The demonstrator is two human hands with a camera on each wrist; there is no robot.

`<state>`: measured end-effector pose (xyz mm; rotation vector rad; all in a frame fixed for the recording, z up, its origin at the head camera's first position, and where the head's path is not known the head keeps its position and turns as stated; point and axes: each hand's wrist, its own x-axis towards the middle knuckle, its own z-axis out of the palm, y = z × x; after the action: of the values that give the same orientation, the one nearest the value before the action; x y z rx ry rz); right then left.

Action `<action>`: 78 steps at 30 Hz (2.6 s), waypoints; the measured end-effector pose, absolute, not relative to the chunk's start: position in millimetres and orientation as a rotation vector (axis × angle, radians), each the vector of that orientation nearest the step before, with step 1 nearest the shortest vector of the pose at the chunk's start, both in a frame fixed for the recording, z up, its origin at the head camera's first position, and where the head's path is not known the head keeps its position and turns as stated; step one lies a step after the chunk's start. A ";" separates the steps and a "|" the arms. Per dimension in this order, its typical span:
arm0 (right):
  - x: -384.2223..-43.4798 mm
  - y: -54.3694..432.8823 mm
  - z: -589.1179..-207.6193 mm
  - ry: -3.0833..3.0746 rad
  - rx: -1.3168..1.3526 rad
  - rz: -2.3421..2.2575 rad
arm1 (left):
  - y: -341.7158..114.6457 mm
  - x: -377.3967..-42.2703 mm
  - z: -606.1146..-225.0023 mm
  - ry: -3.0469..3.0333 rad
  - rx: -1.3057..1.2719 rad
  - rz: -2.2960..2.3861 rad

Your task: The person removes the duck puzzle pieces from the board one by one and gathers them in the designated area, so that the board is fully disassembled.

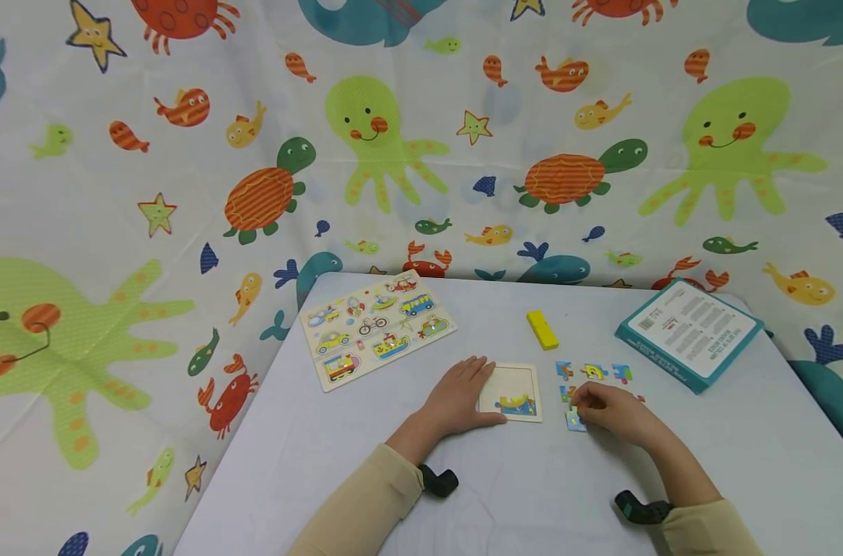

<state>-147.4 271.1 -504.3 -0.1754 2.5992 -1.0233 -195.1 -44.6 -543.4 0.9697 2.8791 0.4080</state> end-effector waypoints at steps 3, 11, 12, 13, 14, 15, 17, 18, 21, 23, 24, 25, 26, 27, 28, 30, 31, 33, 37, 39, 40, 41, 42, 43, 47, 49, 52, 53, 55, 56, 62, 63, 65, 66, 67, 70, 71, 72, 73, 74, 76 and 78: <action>-147.0 270.9 -504.8 2.611 -0.181 -1.012 | -44.7 -194.8 -543.6 2.881 0.968 0.409; -148.7 271.1 -503.6 2.623 -0.171 -0.998 | -44.5 -193.8 -541.7 2.872 0.963 0.410; -149.1 270.8 -502.9 2.619 -0.168 -0.996 | -44.4 -193.9 -541.6 2.874 0.965 0.405; -149.5 270.1 -502.1 2.616 -0.157 -0.995 | -44.4 -194.0 -541.6 2.875 0.967 0.400; -150.0 269.8 -501.0 2.617 -0.164 -0.988 | -44.4 -194.2 -541.8 2.877 0.968 0.397; -150.6 268.7 -500.0 2.617 -0.155 -0.986 | -44.4 -194.4 -542.3 2.877 0.969 0.393; -152.6 265.8 -497.7 2.616 -0.148 -0.980 | -44.4 -194.8 -543.5 2.880 0.971 0.385; -153.8 264.1 -496.2 2.620 -0.164 -0.974 | -44.4 -195.1 -544.1 2.882 0.971 0.382; -158.3 257.0 -492.6 2.627 -0.174 -0.966 | -44.3 -195.6 -545.4 2.883 0.971 0.385; -161.3 251.6 -489.7 2.625 -0.212 -0.968 | -44.2 -195.8 -545.9 2.884 0.970 0.385; -162.9 248.9 -488.6 2.623 -0.230 -0.970 | -44.1 -195.8 -546.0 2.884 0.969 0.385; -164.2 245.8 -487.5 2.619 -0.228 -0.973 | -44.1 -195.7 -546.0 2.884 0.968 0.384; -165.5 243.0 -486.8 2.618 -0.241 -0.973 | -44.0 -195.6 -546.1 2.884 0.966 0.384; -166.8 240.1 -486.2 2.617 -0.251 -0.974 | -43.9 -195.5 -546.0 2.884 0.963 0.383; -167.7 237.1 -485.0 2.610 -0.265 -0.979 | -43.7 -195.3 -546.0 2.884 0.960 0.381; -170.0 230.8 -483.8 2.602 -0.268 -0.987 | -43.5 -194.9 -545.6 2.885 0.955 0.381; -171.0 227.8 -483.3 2.601 -0.273 -0.988 | -43.3 -194.8 -545.5 2.885 0.954 0.380; -173.2 221.8 -482.6 2.602 -0.286 -0.986 | -43.2 -194.8 -545.4 2.886 0.953 0.379; -177.2 209.9 -482.2 2.602 -0.319 -0.986 | -43.2 -195.4 -545.5 2.886 0.956 0.374; -178.8 204.2 -482.9 2.604 -0.337 -0.979 | -43.2 -195.4 -545.2 2.888 0.959 0.369; -179.3 201.6 -483.1 2.600 -0.353 -0.980 | -43.2 -195.4 -544.9 2.888 0.961 0.369; -179.9 198.8 -483.8 2.600 -0.357 -0.977 | -43.3 -195.2 -544.7 2.888 0.961 0.369; -180.4 196.4 -484.3 2.599 -0.371 -0.974 | -43.3 -195.2 -544.4 2.887 0.961 0.371; -180.7 193.7 -484.6 2.593 -0.380 -0.980 | -43.3 -195.0 -544.1 2.887 0.961 0.373; -182.9 184.5 -487.7 2.582 -0.414 -0.985 | -43.5 -194.4 -543.5 2.883 0.952 0.369; -184.3 180.9 -489.8 2.584 -0.429 -0.980 | -43.4 -194.3 -543.5 2.885 0.950 0.360; -185.9 176.7 -493.1 2.586 -0.446 -0.968 | -43.1 -194.3 -543.5 2.889 0.951 0.357; -186.3 175.7 -493.9 2.587 -0.449 -0.963 | -43.2 -194.3 -543.5 2.890 0.953 0.357; -186.5 174.0 -495.4 2.580 -0.452 -0.962 | -43.0 -194.5 -544.0 2.893 0.955 0.360; -186.6 173.3 -495.9 2.577 -0.451 -0.962 | -43.0 -194.5 -544.1 2.894 0.957 0.363; -186.2 171.9 -499.1 2.573 -0.486 -0.949 | -43.4 -195.7 -545.9 2.896 0.969 0.378; -186.0 171.8 -499.7 2.575 -0.495 -0.943 | -43.5 -196.0 -546.6 2.895 0.970 0.380; -185.8 171.5 -500.3 2.575 -0.503 -0.940 | -43.7 -196.6 -547.9 2.895 0.975 0.382; -185.7 171.4 -500.5 2.575 -0.505 -0.937 | -43.8 -196.7 -548.2 2.896 0.976 0.382; -185.7 171.2 -500.7 2.576 -0.507 -0.934 | -43.7 -196.9 -548.9 2.896 0.977 0.380; -185.7 170.5 -500.9 2.579 -0.505 -0.930 | -43.6 -197.3 -549.8 2.895 0.979 0.377; -185.7 170.4 -501.1 2.585 -0.514 -0.921 | -43.6 -197.3 -549.7 2.895 0.979 0.376; -185.8 170.4 -500.8 2.590 -0.523 -0.917 | -43.5 -197.3 -549.6 2.894 0.977 0.375; -185.6 170.3 -500.8 2.593 -0.533 -0.913 | -43.4 -197.4 -549.7 2.893 0.976 0.372; -185.2 170.1 -500.6 2.595 -0.540 -0.910 | -43.4 -197.3 -549.7 2.893 0.974 0.372; -185.0 169.8 -501.0 2.603 -0.544 -0.899 | -43.3 -197.1 -549.3 2.890 0.972 0.374; -184.5 169.2 -501.7 2.605 -0.549 -0.889 | -43.3 -197.0 -549.0 2.887 0.970 0.376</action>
<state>-184.5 169.2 -501.7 -0.5489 2.6046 -0.8888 -197.0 -43.3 -549.0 0.9698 2.8875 0.3757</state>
